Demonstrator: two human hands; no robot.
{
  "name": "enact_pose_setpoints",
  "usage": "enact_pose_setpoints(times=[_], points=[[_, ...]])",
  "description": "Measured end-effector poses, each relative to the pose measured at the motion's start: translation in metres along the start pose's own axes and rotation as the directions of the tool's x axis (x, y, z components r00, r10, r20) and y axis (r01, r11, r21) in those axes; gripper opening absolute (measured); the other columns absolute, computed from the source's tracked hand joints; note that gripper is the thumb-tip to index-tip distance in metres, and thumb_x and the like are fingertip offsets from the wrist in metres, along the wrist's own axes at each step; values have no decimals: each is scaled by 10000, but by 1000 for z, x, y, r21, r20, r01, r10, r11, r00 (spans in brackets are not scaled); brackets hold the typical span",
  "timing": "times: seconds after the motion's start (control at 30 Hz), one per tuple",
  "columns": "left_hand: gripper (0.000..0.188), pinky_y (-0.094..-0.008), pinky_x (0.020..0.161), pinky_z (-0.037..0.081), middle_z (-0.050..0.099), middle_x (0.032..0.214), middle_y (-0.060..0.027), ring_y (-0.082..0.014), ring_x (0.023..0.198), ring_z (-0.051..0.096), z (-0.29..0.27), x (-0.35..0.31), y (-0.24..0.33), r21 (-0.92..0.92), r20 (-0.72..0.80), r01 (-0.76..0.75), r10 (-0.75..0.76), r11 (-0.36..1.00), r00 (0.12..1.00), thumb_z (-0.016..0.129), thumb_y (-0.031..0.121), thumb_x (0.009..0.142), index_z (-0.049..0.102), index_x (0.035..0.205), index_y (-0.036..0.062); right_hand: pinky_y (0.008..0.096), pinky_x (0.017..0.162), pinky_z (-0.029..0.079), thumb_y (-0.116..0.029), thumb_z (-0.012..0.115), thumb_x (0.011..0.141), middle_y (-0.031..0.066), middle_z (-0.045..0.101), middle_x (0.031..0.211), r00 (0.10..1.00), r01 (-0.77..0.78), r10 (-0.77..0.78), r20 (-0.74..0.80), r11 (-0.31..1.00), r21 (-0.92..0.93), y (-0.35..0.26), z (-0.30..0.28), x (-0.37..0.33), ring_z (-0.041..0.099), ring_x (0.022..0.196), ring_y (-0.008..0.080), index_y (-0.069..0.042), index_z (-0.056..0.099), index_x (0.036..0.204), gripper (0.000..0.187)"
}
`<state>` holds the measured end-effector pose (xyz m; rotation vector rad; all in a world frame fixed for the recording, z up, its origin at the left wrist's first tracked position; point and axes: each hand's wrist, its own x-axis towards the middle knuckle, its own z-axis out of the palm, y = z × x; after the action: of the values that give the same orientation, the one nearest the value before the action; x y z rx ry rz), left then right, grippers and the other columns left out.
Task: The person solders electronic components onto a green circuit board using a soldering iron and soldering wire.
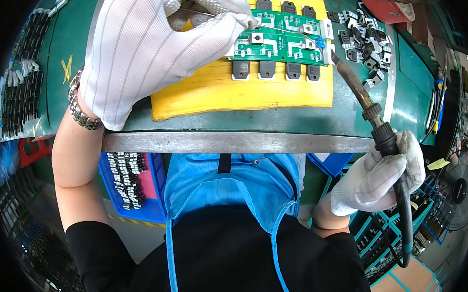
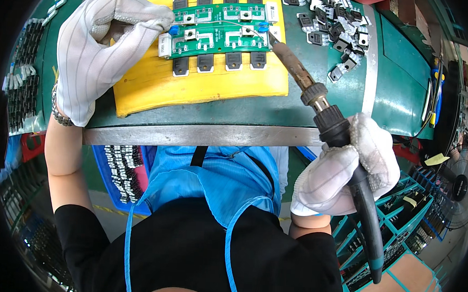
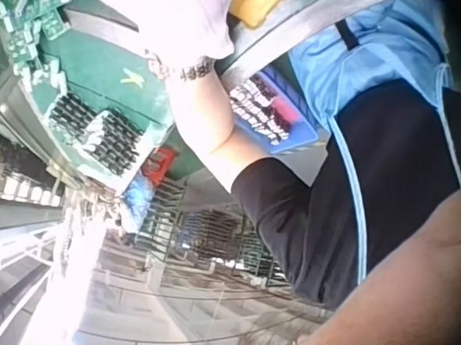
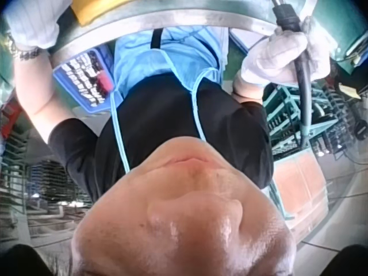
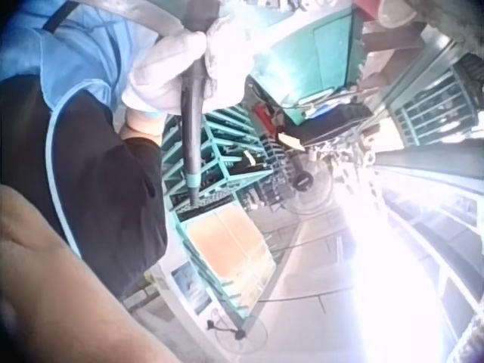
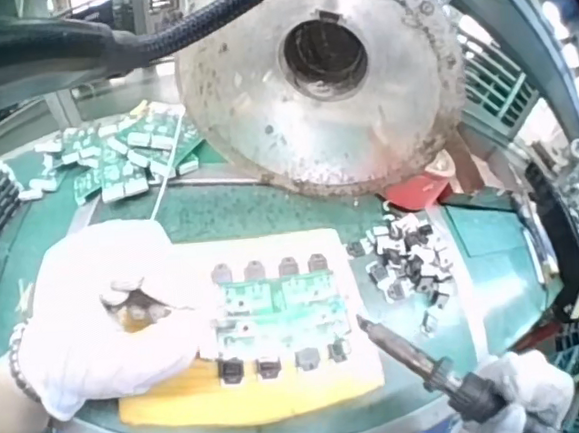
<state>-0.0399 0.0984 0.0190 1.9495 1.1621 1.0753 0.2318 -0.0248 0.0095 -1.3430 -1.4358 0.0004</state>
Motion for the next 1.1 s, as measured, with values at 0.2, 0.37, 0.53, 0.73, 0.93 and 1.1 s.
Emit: enact_pose_setpoints(times=[0.2,0.37,0.53,0.73,0.93,1.1], points=[[165,-278,615,515,656,771,-60,-148,685,650,-6,2,-2,78,52,-94,90,992,995,832,132,767,707,838,51,371,778,520,-310,674,963,172,683,956,998,68,-68,4,995,-70,-10,7,4,633,800,231,12,578,1083,357],[280,-332,660,530,714,845,-55,-236,708,670,-9,3,-22,515,98,-493,524,701,846,855,320,767,759,933,115,369,783,520,-318,695,933,150,711,891,992,127,-129,-11,986,-109,-12,9,8,652,773,243,17,656,1004,345],[302,-328,671,534,716,848,-58,-238,717,673,-6,3,-22,426,96,-413,414,805,905,860,344,774,760,939,112,344,754,515,-245,702,850,154,728,833,995,104,-103,14,990,-96,-14,11,11,653,705,242,44,707,891,292],[324,-328,674,542,726,851,-65,-235,719,681,-9,0,-24,441,104,-438,440,784,892,860,359,777,762,945,100,331,761,518,-221,704,828,148,739,841,987,113,-100,129,989,-99,-17,7,13,658,716,234,16,719,890,245],[350,-324,701,540,728,867,-54,-239,758,693,-3,2,-21,397,159,-440,412,805,897,865,350,766,752,976,94,348,714,501,-172,623,977,191,682,930,908,297,-231,351,943,-148,-21,-1,20,605,776,214,32,564,1065,230],[185,-308,609,526,658,768,-85,-206,677,658,4,8,-6,406,131,-468,457,785,880,836,176,773,725,858,55,353,722,501,-181,634,971,190,685,922,897,317,-257,360,941,-119,-24,3,21,608,773,224,28,565,1060,237]])
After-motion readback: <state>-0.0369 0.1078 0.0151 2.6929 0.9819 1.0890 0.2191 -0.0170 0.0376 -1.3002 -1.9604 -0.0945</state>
